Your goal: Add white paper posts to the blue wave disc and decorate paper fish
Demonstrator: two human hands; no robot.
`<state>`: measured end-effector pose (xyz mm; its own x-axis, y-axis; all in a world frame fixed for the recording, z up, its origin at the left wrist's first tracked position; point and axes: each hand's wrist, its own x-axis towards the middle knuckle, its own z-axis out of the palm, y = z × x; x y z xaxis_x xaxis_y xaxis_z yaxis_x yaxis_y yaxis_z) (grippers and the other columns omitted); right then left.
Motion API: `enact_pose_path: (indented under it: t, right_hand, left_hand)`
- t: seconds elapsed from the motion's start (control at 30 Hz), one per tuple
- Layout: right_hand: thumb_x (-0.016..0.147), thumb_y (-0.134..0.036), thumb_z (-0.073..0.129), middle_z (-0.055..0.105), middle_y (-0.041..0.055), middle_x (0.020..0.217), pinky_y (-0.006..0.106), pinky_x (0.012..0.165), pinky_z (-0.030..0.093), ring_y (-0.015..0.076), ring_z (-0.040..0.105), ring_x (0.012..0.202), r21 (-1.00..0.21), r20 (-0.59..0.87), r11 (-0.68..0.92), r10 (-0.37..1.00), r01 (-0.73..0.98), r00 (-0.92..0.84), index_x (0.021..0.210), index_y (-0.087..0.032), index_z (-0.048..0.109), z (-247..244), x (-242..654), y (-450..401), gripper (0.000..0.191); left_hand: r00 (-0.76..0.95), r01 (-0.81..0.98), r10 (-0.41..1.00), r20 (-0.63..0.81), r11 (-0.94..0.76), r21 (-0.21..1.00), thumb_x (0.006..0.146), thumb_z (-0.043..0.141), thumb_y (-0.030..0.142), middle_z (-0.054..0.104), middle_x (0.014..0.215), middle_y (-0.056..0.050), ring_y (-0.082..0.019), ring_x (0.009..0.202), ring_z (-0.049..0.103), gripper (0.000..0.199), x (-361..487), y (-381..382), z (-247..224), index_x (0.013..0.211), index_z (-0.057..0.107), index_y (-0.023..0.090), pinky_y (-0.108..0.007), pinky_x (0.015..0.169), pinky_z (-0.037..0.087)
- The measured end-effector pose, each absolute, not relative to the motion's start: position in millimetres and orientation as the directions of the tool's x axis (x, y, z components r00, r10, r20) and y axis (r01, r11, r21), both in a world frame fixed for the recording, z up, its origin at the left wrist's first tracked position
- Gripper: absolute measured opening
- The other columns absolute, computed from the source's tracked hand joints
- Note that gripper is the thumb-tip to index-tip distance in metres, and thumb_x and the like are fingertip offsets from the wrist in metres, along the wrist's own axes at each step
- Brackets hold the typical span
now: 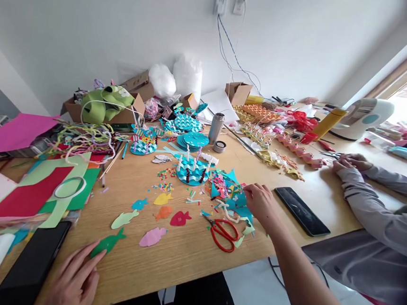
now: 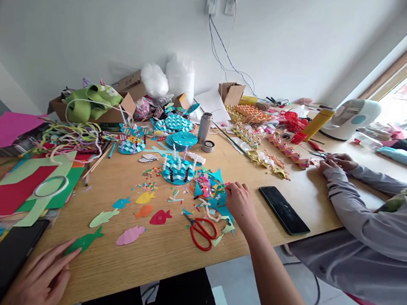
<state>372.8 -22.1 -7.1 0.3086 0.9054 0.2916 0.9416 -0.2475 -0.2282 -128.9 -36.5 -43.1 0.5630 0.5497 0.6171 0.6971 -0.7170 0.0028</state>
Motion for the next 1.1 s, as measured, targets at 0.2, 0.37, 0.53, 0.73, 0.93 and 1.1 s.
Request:
enact_pose_path:
  t: [0.2, 0.37, 0.53, 0.73, 0.93, 1.1]
  right_hand:
    - [0.083, -0.019, 0.042, 0.073, 0.0075, 0.082, 0.033, 0.075, 0.047, 0.0201, 0.064, 0.077, -0.628, 0.225, -0.198, 0.880, 0.753, 0.419, 0.094, -0.019, 0.069, 17, 396, -37, 0.029]
    - [0.080, -0.034, 0.055, 0.073, 0.0063, 0.078, 0.031, 0.065, 0.049, 0.0176, 0.062, 0.066, -0.837, 0.220, -0.113, 0.826, 0.535, 0.519, 0.116, -0.020, 0.059, 38, 400, -54, 0.038]
    - [0.065, -0.049, 0.075, 0.075, 0.0094, 0.079, 0.032, 0.061, 0.051, 0.0184, 0.063, 0.064, -0.948, 0.142, -0.059, 0.800, 0.313, 0.582, 0.110, -0.019, 0.056, 49, 392, -57, 0.058]
    - [0.059, -0.043, 0.082, 0.075, 0.0097, 0.081, 0.031, 0.065, 0.053, 0.0178, 0.066, 0.066, -0.995, -0.081, -0.048, 0.886, -0.084, 0.457, 0.078, -0.019, 0.064, 48, 361, -46, 0.036]
    - [0.059, -0.033, 0.084, 0.074, 0.0061, 0.087, 0.032, 0.075, 0.052, 0.0185, 0.067, 0.079, -0.900, -0.219, -0.087, 0.938, -0.426, 0.270, 0.073, -0.020, 0.066, 39, 312, -33, 0.027]
    - [0.055, -0.035, 0.086, 0.070, 0.0042, 0.086, 0.031, 0.078, 0.045, 0.0189, 0.062, 0.086, -0.894, -0.229, -0.141, 0.959, -0.425, 0.165, 0.070, -0.019, 0.069, 32, 229, -37, 0.027]
  left_hand:
    - [0.562, 0.680, 0.528, 0.636, -0.733, 0.007, 0.085, 0.049, 0.014, 0.065, 0.106, -0.009, -0.021, 0.093, 0.061, 0.025, -129, -36, -40, 0.106, 0.062, 0.018, -0.032, 0.082, 0.045]
    - [0.528, 0.678, 0.514, 0.676, -0.735, 0.029, 0.083, 0.052, 0.013, 0.066, 0.106, -0.009, -0.020, 0.091, 0.062, 0.028, -134, -34, -48, 0.108, 0.061, 0.019, -0.030, 0.081, 0.046]
    - [0.491, 0.702, 0.510, 0.706, -0.712, 0.026, 0.082, 0.053, 0.013, 0.067, 0.104, -0.010, -0.020, 0.091, 0.064, 0.031, -132, -37, -47, 0.112, 0.061, 0.017, -0.030, 0.083, 0.047]
    - [0.422, 0.724, 0.521, 0.742, -0.687, 0.070, 0.082, 0.054, 0.014, 0.068, 0.104, -0.008, -0.020, 0.091, 0.065, 0.047, -131, -39, -46, 0.128, 0.054, 0.020, -0.030, 0.085, 0.047]
    - [0.238, 0.799, 0.574, 0.783, -0.575, 0.178, 0.082, 0.058, 0.016, 0.069, 0.105, -0.009, -0.023, 0.094, 0.064, 0.039, -128, -46, -49, 0.121, 0.060, 0.022, -0.035, 0.089, 0.046]
    - [-0.040, 0.625, 0.720, 0.692, -0.523, 0.580, 0.084, 0.059, 0.020, 0.065, 0.114, -0.008, -0.021, 0.098, 0.063, 0.035, -73, -62, -22, 0.119, 0.061, 0.024, -0.029, 0.079, 0.052]
